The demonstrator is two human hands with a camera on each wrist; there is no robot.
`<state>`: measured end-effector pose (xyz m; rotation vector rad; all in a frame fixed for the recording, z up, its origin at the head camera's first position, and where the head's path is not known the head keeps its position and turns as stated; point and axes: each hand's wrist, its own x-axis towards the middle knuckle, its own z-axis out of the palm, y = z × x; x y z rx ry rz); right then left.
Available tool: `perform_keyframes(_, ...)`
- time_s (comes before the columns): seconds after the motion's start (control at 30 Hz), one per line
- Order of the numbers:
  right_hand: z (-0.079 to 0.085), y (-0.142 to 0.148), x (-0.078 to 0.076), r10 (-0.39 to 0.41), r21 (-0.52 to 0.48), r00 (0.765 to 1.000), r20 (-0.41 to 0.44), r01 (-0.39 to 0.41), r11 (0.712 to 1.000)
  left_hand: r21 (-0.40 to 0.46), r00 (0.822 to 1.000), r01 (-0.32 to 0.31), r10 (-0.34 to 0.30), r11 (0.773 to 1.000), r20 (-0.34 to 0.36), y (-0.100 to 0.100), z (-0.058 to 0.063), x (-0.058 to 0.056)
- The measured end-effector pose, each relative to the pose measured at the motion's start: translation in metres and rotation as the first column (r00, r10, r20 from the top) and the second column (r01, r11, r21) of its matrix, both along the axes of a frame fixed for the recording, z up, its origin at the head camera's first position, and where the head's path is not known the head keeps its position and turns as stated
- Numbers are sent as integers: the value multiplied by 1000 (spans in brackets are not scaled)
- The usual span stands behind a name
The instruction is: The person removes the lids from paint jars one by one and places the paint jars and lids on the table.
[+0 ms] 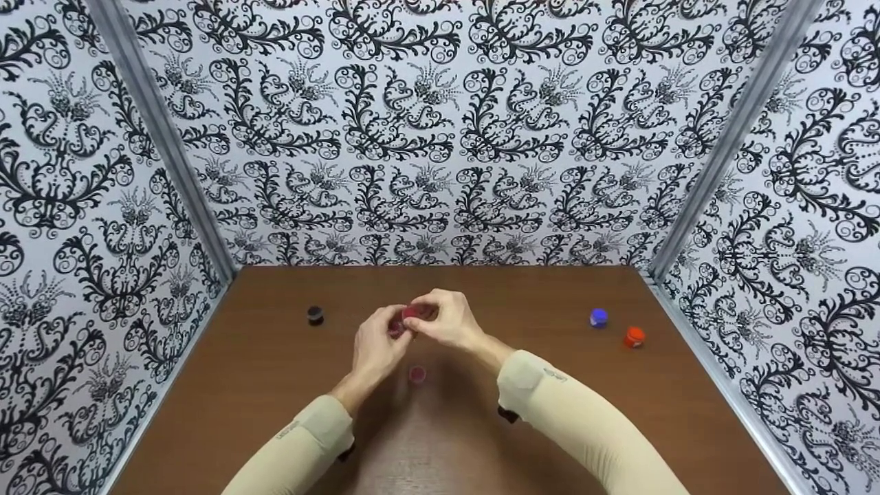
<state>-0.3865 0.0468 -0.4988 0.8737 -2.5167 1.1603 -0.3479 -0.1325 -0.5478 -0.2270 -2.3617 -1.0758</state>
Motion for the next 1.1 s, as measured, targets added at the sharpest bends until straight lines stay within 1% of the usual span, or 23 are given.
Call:
perform_keyframes(0.17,-1,3,0,11,20,999,-36,-11,1000,16,999,15,-14,1000,-37,4,-4,0)
perform_keyframes(0.27,-1,6,1,13,33,997,-72,-10,999,27,998,25,-24,999,-50,6,-4,0)
perform_keyframes(0.43,0,11,2,23,16,994,-106,-21,1000,44,999,42,-41,998,-35,9,-2,-1)
perform_keyframes(0.63,0,17,4,33,-27,992,-118,-37,999,49,996,76,-74,996,-48,13,1,-2)
perform_keyframes(0.87,0,23,6,7,-36,991,-132,-12,999,89,997,77,-75,993,-23,21,5,-1)
perform_keyframes(0.97,0,26,8,4,-30,989,-146,-8,1000,109,996,89,-87,990,-18,25,6,1)
perform_keyframes(1.1,-2,31,10,16,7,984,-175,-15,1000,123,995,100,-99,987,-14,30,5,3)
